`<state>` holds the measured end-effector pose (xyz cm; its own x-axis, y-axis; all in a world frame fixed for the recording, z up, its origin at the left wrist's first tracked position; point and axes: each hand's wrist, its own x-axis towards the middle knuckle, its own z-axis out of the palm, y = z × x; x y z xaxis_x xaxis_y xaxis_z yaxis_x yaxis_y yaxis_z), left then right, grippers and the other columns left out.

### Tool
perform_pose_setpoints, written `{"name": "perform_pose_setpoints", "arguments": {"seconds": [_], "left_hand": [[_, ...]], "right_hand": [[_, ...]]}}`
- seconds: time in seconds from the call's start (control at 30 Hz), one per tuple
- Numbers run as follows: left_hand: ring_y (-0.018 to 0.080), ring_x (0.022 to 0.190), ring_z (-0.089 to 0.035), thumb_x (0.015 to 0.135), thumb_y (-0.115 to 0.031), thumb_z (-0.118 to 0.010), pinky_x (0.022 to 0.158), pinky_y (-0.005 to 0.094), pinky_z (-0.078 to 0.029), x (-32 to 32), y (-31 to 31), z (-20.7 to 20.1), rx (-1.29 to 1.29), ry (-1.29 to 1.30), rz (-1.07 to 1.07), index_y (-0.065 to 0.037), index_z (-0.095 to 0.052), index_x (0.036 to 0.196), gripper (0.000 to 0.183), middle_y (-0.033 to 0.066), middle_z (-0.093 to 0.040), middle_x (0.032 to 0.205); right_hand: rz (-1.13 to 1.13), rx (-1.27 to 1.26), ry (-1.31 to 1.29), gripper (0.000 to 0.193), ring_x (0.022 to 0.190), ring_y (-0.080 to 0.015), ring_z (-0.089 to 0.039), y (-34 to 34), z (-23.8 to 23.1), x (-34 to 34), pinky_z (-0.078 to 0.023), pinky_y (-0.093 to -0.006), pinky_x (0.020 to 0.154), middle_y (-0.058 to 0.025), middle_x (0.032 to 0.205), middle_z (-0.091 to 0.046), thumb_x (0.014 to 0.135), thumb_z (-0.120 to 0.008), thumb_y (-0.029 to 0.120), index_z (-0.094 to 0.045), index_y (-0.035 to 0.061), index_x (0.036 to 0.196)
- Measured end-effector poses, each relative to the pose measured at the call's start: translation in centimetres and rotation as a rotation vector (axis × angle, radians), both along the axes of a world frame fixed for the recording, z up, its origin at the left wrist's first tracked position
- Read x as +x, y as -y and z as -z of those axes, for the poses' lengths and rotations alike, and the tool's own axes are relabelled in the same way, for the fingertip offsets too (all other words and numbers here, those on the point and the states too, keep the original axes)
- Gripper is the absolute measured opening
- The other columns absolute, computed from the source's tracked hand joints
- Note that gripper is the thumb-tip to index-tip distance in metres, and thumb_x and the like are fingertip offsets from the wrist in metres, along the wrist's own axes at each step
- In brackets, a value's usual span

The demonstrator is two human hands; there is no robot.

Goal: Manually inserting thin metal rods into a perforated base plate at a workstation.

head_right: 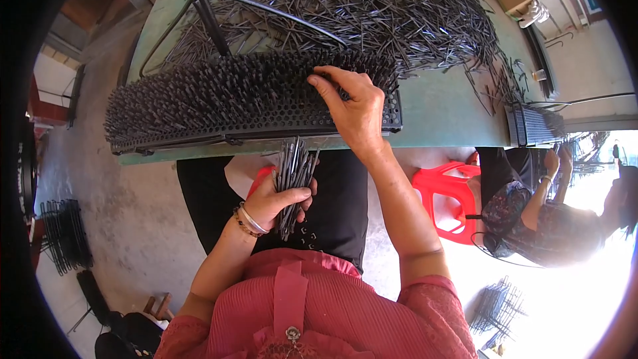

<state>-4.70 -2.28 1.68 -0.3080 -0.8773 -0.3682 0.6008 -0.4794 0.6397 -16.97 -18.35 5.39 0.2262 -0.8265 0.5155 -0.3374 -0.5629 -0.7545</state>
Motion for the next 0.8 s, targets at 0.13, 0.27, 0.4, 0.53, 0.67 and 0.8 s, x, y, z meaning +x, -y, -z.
{"name": "perform_pose_setpoints", "arguments": {"seconds": [0.13, 0.27, 0.4, 0.53, 0.67, 0.8], "left_hand": [[0.0123, 0.073, -0.058, 0.082, -0.006, -0.064, 0.053, 0.0259, -0.051, 0.0, 0.0, 0.1, -0.001, 0.001, -0.016, -0.002, -0.044, 0.127, 0.05, 0.0059, -0.059, 0.092], [0.0114, 0.07, -0.058, 0.082, -0.006, -0.064, 0.051, 0.0245, -0.051, 0.0, -0.1, 0.3, -0.002, 0.028, -0.002, -0.002, -0.045, 0.126, 0.048, 0.006, -0.059, 0.09], [0.0107, 0.067, -0.057, 0.082, -0.005, -0.064, 0.049, 0.0238, -0.05, -0.1, -0.3, 0.4, -0.019, 0.041, 0.002, -0.002, -0.045, 0.124, 0.046, 0.0061, -0.059, 0.089], [0.0107, 0.067, -0.057, 0.082, -0.005, -0.063, 0.049, 0.0238, -0.05, 0.0, -0.4, 0.2, -0.036, 0.024, -0.018, -0.002, -0.044, 0.125, 0.047, 0.0061, -0.059, 0.089], [0.011, 0.07, -0.058, 0.083, -0.005, -0.063, 0.052, 0.0247, -0.051, 0.1, -0.4, 0.5, -0.056, 0.014, -0.009, -0.003, -0.044, 0.12, 0.042, 0.0061, -0.059, 0.09], [0.0122, 0.075, -0.059, 0.084, -0.005, -0.062, 0.056, 0.0255, -0.052, 0.3, -0.1, -0.1, -0.065, 0.021, 0.028, -0.004, -0.047, 0.114, 0.033, 0.0069, -0.061, 0.093]], "right_hand": [[-0.072, -0.096, -0.132, 0.022, 0.073, -0.0186, -0.062, 0.1, 0.2, -0.2, -0.046, -0.0286, 0.071, -0.0088, 0.083, -0.068, 0.076, -0.073, 0.008, -0.069, 0.0035, 0.097], [-0.136, -0.258, -0.243, 0.023, 0.081, -0.022, -0.062, -0.1, 0.0, -0.1, -0.045, -0.0311, 0.078, -0.009, 0.091, -0.067, 0.076, -0.071, 0.006, -0.069, 0.0041, 0.098], [-0.059, -0.352, -0.288, 0.021, 0.084, -0.0226, -0.06, -0.2, -0.2, -0.2, -0.044, -0.0321, 0.077, -0.0082, 0.095, -0.066, 0.075, -0.072, 0.008, -0.069, 0.0042, 0.096], [-0.016, -0.33, -0.294, 0.018, 0.085, -0.0229, -0.059, -0.6, -0.1, -0.3, -0.043, -0.0327, 0.076, -0.0072, 0.095, -0.064, 0.076, -0.071, 0.01, -0.069, 0.0041, 0.093], [-0.014, -0.345, -0.343, 0.014, 0.085, -0.0229, -0.058, -0.8, -0.8, 0.1, -0.042, -0.0331, 0.076, -0.0061, 0.094, -0.064, 0.079, -0.068, 0.012, -0.07, 0.0042, 0.09], [0.013, -0.368, -0.367, 0.013, 0.085, -0.023, -0.057, -0.1, -0.8, 0.0, -0.041, -0.0333, 0.077, -0.0057, 0.094, -0.063, 0.08, -0.067, 0.012, -0.07, 0.0041, 0.089]]}}
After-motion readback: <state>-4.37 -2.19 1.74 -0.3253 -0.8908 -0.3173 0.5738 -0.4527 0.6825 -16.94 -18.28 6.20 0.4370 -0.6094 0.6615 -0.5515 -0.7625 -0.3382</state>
